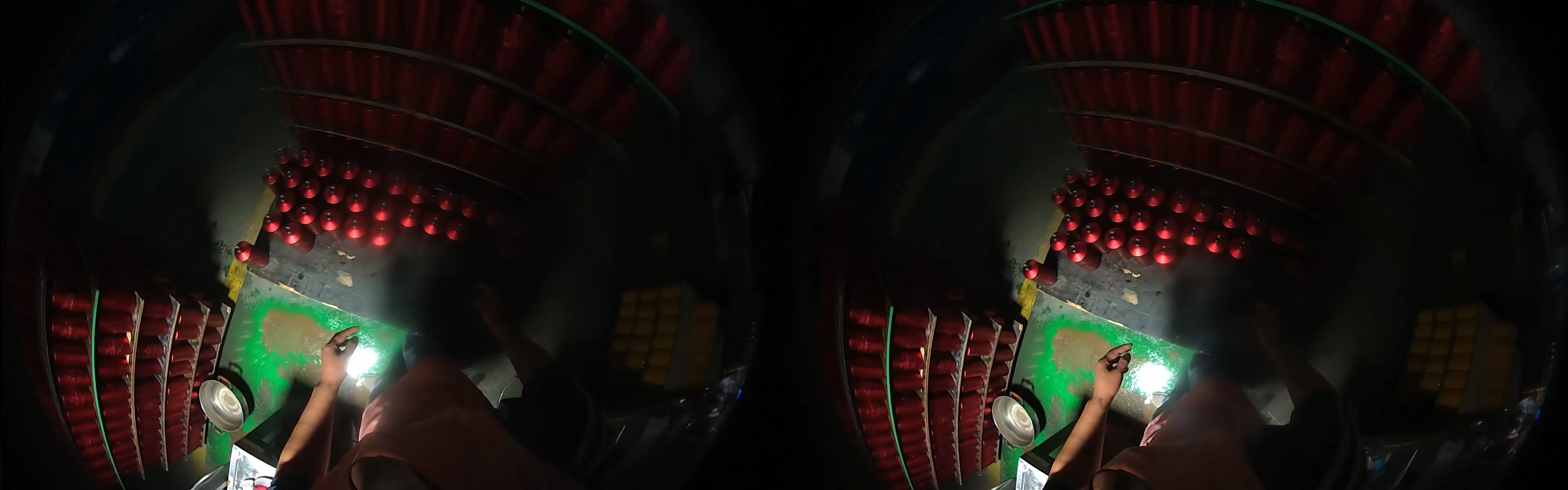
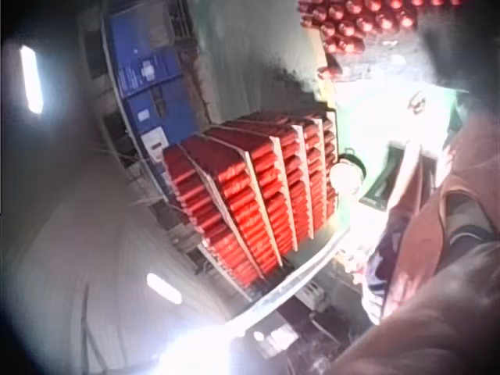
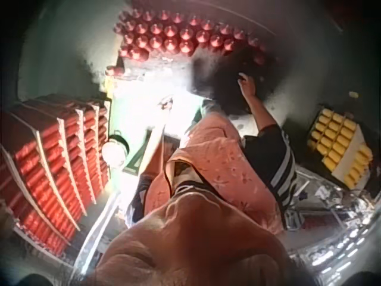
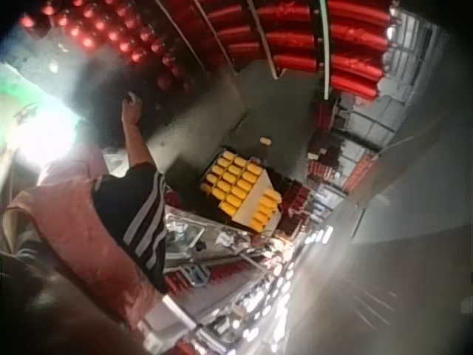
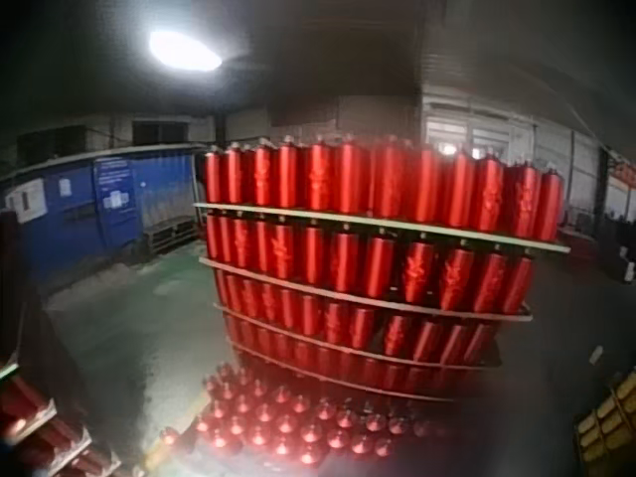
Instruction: The person repeatedly picks up red cylindrical objects from a metal tray and places them onto a curved multi-tiered rack. The person handles the cylinders one or two at a time, moving them from the tray to the rack in a repetitive cycle.
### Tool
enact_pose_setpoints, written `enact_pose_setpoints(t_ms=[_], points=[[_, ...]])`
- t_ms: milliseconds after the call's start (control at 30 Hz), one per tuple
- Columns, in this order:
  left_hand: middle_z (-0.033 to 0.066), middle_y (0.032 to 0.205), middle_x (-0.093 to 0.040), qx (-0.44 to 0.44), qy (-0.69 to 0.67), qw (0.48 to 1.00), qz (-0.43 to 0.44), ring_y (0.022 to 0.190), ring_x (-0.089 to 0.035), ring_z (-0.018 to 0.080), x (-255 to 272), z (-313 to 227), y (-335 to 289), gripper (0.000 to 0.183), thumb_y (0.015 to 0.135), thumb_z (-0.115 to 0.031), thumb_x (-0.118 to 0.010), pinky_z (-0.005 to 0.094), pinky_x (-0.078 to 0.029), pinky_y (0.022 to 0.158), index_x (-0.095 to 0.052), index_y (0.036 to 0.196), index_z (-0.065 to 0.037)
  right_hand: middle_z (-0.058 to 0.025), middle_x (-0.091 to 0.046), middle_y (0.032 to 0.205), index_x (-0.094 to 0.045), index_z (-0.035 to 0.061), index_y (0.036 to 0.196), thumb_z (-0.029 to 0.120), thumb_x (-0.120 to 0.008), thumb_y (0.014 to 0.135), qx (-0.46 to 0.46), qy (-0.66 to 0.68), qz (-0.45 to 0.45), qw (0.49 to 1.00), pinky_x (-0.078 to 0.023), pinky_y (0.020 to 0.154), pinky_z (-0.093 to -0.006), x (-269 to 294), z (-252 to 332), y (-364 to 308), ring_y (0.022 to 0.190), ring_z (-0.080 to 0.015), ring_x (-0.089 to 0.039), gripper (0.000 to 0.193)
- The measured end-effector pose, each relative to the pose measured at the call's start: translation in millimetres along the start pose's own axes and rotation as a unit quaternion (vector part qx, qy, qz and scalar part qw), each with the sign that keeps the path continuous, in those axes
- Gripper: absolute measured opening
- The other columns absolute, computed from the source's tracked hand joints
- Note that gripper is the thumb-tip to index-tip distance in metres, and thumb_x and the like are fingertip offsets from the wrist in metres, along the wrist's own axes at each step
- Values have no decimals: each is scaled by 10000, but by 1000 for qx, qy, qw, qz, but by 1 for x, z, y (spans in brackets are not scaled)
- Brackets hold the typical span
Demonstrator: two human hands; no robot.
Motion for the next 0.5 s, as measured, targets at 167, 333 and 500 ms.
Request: enact_pose_setpoints(t_ms=[167,333,500], points=[[111,1346,-605,-182,228,954,74,1092,-639,298,-114,-2,128,420,893,-222,-673,383,-515,934,-627,1302,-139,-159,-532,1364,-488,137,1428,350,-559,952,44,-411,-80,907,-426,1021,-492,75,-57,73,1264,-338,-495,526],[147,1577,-305,-327,400,835,192,1364,-399,350,-268,20,264,611,857,-263,-667,456,-378,1111,-492,1441,-237,-179,-486,1407,-472,167,1446,348,-629,887,187,-519,-172,816,-396,1050,-516,94,-75,141,1290,-374,-461,609],[169,1524,-330,-289,497,796,191,1360,-384,331,-374,10,334,654,834,-230,-704,422,-388,1083,-479,1447,-196,-236,-330,1516,-459,190,1456,311,-710,838,88,-500,-88,857,-339,1088,-557,98,-87,185,1349,-453,-372,678]])
Point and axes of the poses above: each hand's wrist, its own y-axis towards the middle knuckle, its own x-axis out of the back of the hand, z = x × y, the point moved 4 cm from there along y, towards the middle knuckle
